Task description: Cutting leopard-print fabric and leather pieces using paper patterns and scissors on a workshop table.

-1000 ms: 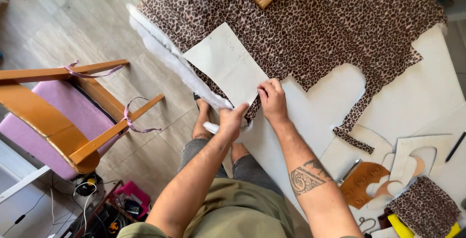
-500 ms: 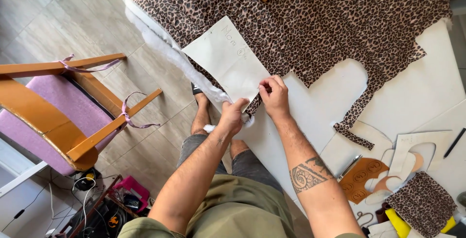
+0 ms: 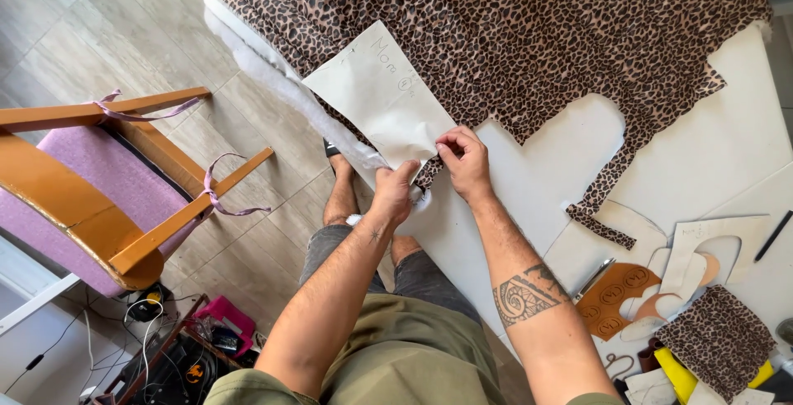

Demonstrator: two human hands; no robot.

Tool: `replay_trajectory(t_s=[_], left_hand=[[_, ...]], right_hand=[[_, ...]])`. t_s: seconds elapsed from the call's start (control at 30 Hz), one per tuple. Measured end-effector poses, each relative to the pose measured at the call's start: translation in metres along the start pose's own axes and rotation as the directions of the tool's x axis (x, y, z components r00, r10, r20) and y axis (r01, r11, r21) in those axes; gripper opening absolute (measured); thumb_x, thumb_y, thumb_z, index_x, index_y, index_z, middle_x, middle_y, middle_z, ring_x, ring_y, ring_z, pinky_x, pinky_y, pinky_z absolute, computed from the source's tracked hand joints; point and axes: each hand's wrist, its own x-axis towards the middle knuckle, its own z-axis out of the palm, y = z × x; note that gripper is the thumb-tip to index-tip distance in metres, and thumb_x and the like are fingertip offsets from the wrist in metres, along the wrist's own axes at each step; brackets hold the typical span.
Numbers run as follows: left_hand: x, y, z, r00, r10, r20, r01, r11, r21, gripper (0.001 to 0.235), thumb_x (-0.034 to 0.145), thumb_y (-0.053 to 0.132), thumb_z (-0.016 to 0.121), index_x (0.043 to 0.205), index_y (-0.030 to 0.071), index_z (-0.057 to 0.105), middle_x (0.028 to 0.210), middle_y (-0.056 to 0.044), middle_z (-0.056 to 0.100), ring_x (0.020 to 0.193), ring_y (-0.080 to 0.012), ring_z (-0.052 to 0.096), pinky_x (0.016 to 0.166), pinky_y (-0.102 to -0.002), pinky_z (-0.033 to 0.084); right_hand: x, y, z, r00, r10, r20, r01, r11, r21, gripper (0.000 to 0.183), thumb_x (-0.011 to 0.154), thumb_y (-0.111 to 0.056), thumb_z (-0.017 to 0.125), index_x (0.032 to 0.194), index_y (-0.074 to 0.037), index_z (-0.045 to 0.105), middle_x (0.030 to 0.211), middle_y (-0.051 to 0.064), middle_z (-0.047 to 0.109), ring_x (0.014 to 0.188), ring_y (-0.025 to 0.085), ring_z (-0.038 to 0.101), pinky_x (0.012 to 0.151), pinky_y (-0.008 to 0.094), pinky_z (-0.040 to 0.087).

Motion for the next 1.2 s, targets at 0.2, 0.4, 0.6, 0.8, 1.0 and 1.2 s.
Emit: replay_trajectory(t_s=[0.2, 0.4, 0.6, 0.8, 1.0, 1.2], left_hand=[[-0.017, 0.015, -0.006, 1.000, 0.027, 0.015, -0.027, 0.999, 0.031, 0.024, 0.076, 0.001, 0.083, 0.095, -0.007, 0.070, 0.078, -0.021, 0.072, 0.067, -0.0309, 0.075, 0.059, -0.045, 0.061], [-0.072, 0.061, -0.042, 0.959, 0.279, -0.039, -0.253, 0.914, 0.318, 0.051, 0.075, 0.013, 0.095, 0.111, -0.008, 0.065, 0.097, -0.016, 0.070, 0.090, -0.0233, 0.065, 0.081, -0.041, 0.057], [-0.052, 0.063, -0.080, 0.969, 0.221, 0.108, -0.244, 0.925, 0.293, 0.024, 0.086, 0.004, 0.081, 0.104, 0.004, 0.064, 0.083, -0.002, 0.065, 0.067, -0.0115, 0.068, 0.063, -0.022, 0.061], [-0.047, 0.106, -0.080, 0.948, 0.136, 0.289, -0.276, 0.805, 0.526, 0.020, 0.095, 0.011, 0.081, 0.099, 0.007, 0.061, 0.083, -0.013, 0.066, 0.069, -0.0332, 0.075, 0.064, -0.044, 0.064], [-0.059, 0.141, -0.013, 0.924, 0.378, -0.063, -0.295, 0.807, 0.511, 0.029, 0.092, 0.028, 0.086, 0.098, 0.020, 0.059, 0.101, 0.003, 0.074, 0.093, -0.0137, 0.075, 0.069, -0.031, 0.063], [-0.042, 0.128, -0.018, 0.847, 0.524, -0.089, -0.366, 0.696, 0.618, 0.022, 0.087, 0.025, 0.076, 0.105, 0.021, 0.064, 0.113, 0.001, 0.085, 0.100, -0.0157, 0.085, 0.068, -0.028, 0.070]], right_hand=[[-0.008, -0.010, 0.001, 0.998, -0.057, -0.031, 0.057, 0.998, -0.012, 0.005, 0.091, -0.004, 0.072, 0.095, -0.005, 0.075, 0.092, 0.009, 0.067, 0.082, 0.019, 0.064, 0.074, 0.033, 0.055], [-0.065, -0.036, 0.000, 0.921, -0.275, -0.274, 0.209, 0.946, -0.246, 0.010, 0.101, -0.008, 0.066, 0.105, -0.005, 0.074, 0.091, 0.007, 0.067, 0.080, 0.022, 0.067, 0.072, 0.031, 0.056], [-0.200, 0.004, -0.015, 0.999, -0.034, -0.028, 0.028, 0.981, -0.194, 0.040, 0.100, -0.034, 0.065, 0.064, -0.017, 0.064, 0.053, -0.001, 0.058, 0.050, 0.025, 0.059, 0.055, 0.032, 0.051], [-0.345, 0.019, -0.059, 0.918, 0.307, -0.253, -0.369, 0.894, -0.255, 0.015, 0.095, -0.017, 0.069, 0.089, -0.005, 0.075, 0.077, 0.017, 0.073, 0.077, 0.038, 0.072, 0.070, 0.046, 0.058], [-0.473, 0.090, -0.098, 0.675, 0.572, -0.467, -0.721, 0.647, -0.249, 0.011, 0.089, -0.020, 0.071, 0.086, -0.010, 0.072, 0.088, 0.006, 0.075, 0.081, 0.026, 0.069, 0.069, 0.041, 0.051], [-0.538, 0.140, -0.151, 0.409, 0.458, -0.789, -0.857, 0.489, -0.161, 0.018, 0.086, -0.022, 0.073, 0.099, -0.009, 0.075, 0.090, 0.006, 0.077, 0.077, 0.024, 0.071, 0.071, 0.039, 0.055]])
